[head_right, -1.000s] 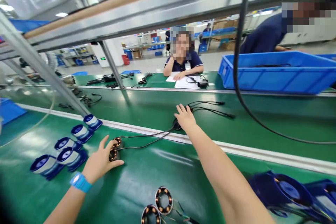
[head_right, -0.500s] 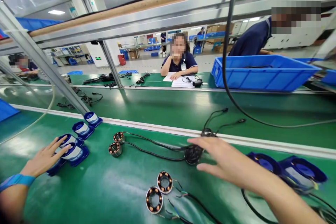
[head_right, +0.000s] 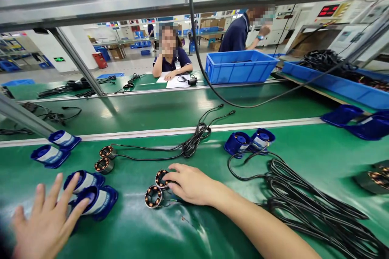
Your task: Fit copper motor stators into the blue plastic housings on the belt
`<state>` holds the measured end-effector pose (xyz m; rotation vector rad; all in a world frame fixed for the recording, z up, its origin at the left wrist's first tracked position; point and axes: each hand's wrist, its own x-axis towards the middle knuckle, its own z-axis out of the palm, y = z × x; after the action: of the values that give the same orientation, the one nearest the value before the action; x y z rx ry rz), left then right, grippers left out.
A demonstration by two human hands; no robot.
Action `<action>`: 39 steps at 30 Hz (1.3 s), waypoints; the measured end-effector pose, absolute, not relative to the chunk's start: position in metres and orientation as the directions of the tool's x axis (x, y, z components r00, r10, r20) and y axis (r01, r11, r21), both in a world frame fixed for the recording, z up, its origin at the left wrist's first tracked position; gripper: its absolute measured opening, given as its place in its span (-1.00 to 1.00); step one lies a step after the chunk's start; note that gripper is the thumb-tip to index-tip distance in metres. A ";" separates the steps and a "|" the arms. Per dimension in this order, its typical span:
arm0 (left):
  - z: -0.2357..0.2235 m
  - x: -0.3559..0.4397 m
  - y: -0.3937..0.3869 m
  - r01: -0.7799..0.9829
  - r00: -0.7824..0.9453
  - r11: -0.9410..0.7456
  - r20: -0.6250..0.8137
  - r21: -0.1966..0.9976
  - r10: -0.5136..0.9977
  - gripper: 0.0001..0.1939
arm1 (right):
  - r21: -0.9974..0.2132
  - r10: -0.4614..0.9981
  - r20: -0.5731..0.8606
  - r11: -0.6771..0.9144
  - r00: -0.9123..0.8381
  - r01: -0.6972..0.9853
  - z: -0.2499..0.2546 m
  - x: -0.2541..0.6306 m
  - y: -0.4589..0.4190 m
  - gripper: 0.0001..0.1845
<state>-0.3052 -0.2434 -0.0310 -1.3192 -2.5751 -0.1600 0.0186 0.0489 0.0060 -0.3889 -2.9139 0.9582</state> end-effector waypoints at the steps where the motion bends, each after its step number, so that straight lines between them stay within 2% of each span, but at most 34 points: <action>1: -0.031 -0.295 -0.239 0.843 -0.491 0.534 0.312 -0.067 0.813 -0.17 | -0.575 0.255 -0.042 0.784 -0.966 0.232 0.004 0.015 0.047 -0.57; 3: -0.031 -0.282 -0.230 0.911 -0.310 0.383 0.358 -0.155 0.881 -0.23 | -0.552 0.271 -0.054 0.794 -0.961 0.254 -0.003 0.009 0.045 -0.51; 6: -0.032 -0.276 -0.209 0.975 -0.121 0.179 0.361 -0.130 0.925 -0.26 | -0.495 0.305 -0.053 0.819 -0.951 0.290 -0.010 0.003 0.046 -0.64; 9: -0.030 -0.267 -0.164 0.992 -0.122 0.105 0.312 0.071 0.942 -0.23 | -0.414 0.343 -0.008 0.854 -0.939 0.315 0.001 0.014 0.051 -0.77; 13: -0.019 -0.237 -0.084 0.911 -0.131 0.051 0.171 0.409 0.976 -0.32 | -0.416 0.420 0.307 0.866 -0.854 0.277 0.033 0.045 0.059 -0.80; 15: -0.015 -0.218 -0.051 0.856 -0.055 -0.022 0.133 0.517 0.990 -0.31 | -0.442 0.437 0.431 0.865 -0.789 0.237 0.044 0.056 0.060 -0.78; 17: -0.014 -0.201 -0.028 0.800 0.042 -0.098 0.107 0.592 0.993 -0.24 | -0.445 0.427 0.482 0.871 -0.765 0.206 0.048 0.060 0.061 -0.77; 21: -0.019 -0.178 -0.011 0.722 0.170 -0.151 0.040 0.675 0.985 -0.11 | -0.401 0.410 0.413 0.883 -0.813 0.242 0.043 0.057 0.059 -0.77; 25: -0.017 -0.173 -0.014 0.701 0.205 -0.126 -0.029 0.702 0.978 -0.19 | -0.379 0.407 0.228 0.874 -0.885 0.304 0.048 0.055 0.052 -0.78; 30: -0.017 -0.168 -0.021 0.722 0.156 -0.084 -0.044 0.687 0.987 -0.26 | -0.359 0.403 0.057 0.862 -0.914 0.357 0.061 0.059 0.046 -0.75; 31: -0.018 -0.167 -0.021 0.722 0.154 -0.083 -0.042 0.686 0.987 -0.25 | -0.356 0.423 0.032 0.852 -0.906 0.385 0.062 0.059 0.046 -0.68; 35: -0.021 -0.166 -0.020 0.720 0.124 -0.068 -0.032 0.691 0.992 -0.17 | -0.366 0.461 0.018 0.829 -0.887 0.423 0.061 0.058 0.045 -0.15; 37: -0.020 -0.167 -0.020 0.707 0.123 -0.073 -0.021 0.704 0.992 -0.18 | -0.415 0.464 0.080 0.820 -0.882 0.394 0.059 0.055 0.043 -0.09; 39: -0.019 -0.169 -0.019 0.694 0.141 -0.090 -0.012 0.714 0.990 -0.20 | -0.450 0.472 0.133 0.812 -0.872 0.371 0.055 0.052 0.044 -0.13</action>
<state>-0.1686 -0.0191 -0.0194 -2.7232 -2.3751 -0.9782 0.0523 0.0438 0.0553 -0.6517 -2.7595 0.6136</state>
